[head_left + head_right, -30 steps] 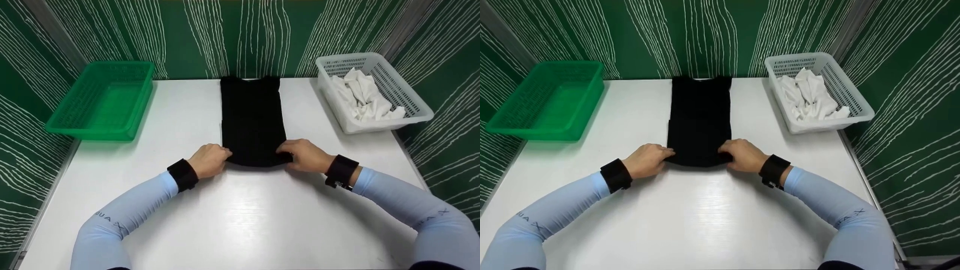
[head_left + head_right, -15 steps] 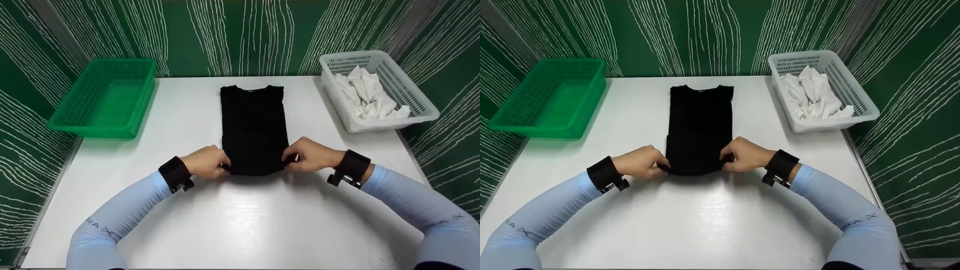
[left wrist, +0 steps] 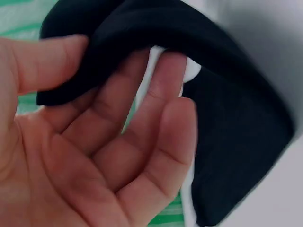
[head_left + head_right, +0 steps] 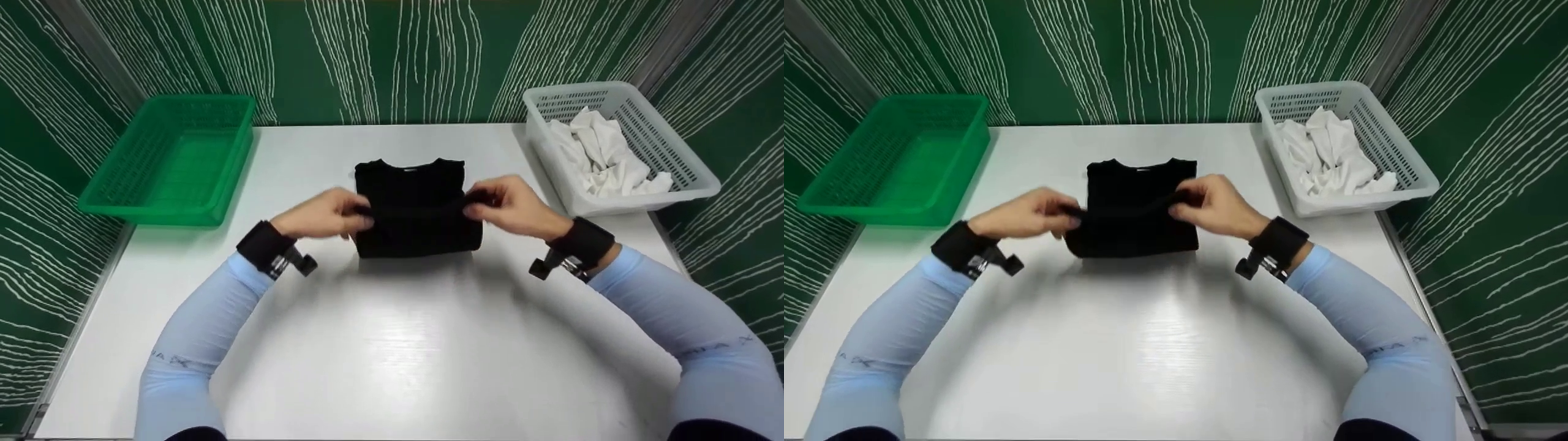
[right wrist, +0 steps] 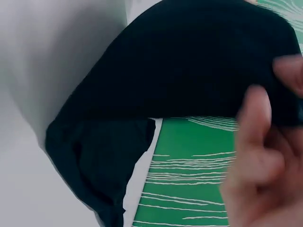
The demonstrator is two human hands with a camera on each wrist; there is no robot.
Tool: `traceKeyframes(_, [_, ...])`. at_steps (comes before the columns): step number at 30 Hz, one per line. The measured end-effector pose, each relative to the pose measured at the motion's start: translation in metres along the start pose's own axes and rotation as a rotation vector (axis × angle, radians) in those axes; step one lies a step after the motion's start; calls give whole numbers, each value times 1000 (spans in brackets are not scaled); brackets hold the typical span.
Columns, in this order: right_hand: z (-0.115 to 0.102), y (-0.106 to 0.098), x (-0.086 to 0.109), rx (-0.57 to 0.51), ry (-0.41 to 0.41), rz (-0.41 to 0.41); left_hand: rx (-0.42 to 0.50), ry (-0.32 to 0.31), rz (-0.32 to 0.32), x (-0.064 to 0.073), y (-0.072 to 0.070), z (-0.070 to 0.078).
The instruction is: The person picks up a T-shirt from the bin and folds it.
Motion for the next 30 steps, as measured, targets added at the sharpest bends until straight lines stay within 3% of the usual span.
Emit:
traceKeyframes(4, [28, -21, -27, 76, 89, 203, 88, -44, 224, -24, -40, -10])
traceKeyframes(7, [54, -29, -48, 83, 152, 250, 166, -106, 392, -49, -62, -25])
traceKeyframes(10, [81, -33, -68, 105, 217, 262, 221, -174, 516, -75, -71, -41])
traceKeyframes(12, [99, -31, -78, 121, 273, 248, 255, -227, 554, -93, -71, -56])
traceKeyframes(14, [119, -21, -85, 93, 357, 205, 308, -295, 543, -108, -67, -71])
traceKeyframes(18, [152, 4, -88, 72, 504, 36, 326, -414, 509, -159, -52, -136])
traceKeyframes(21, [170, 11, -87, 127, 515, -4, 244, -425, 536, -188, -46, -174])
traceKeyframes(23, [193, 5, -89, 182, 478, 45, 170, -419, 563, -186, -43, -170])
traceKeyframes(25, [196, 1, -90, 266, 461, 68, 75, -433, 581, -179, -42, -157])
traceKeyframes(28, [188, 3, -92, 464, 406, 29, -134, -440, 582, -158, -34, -117])
traceKeyframes(30, [162, 16, -94, 582, 342, -37, -292, -404, 537, -145, -21, -89])
Point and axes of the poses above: each hand's wrist, its own x-axis away from the middle knuckle, its own y-axis out of the palm, z = x × y, the point moved 9 cm from there along -x, towards the middle knuckle, and after that the axes turned 13 degrees about -y, right-handed, at the moved point
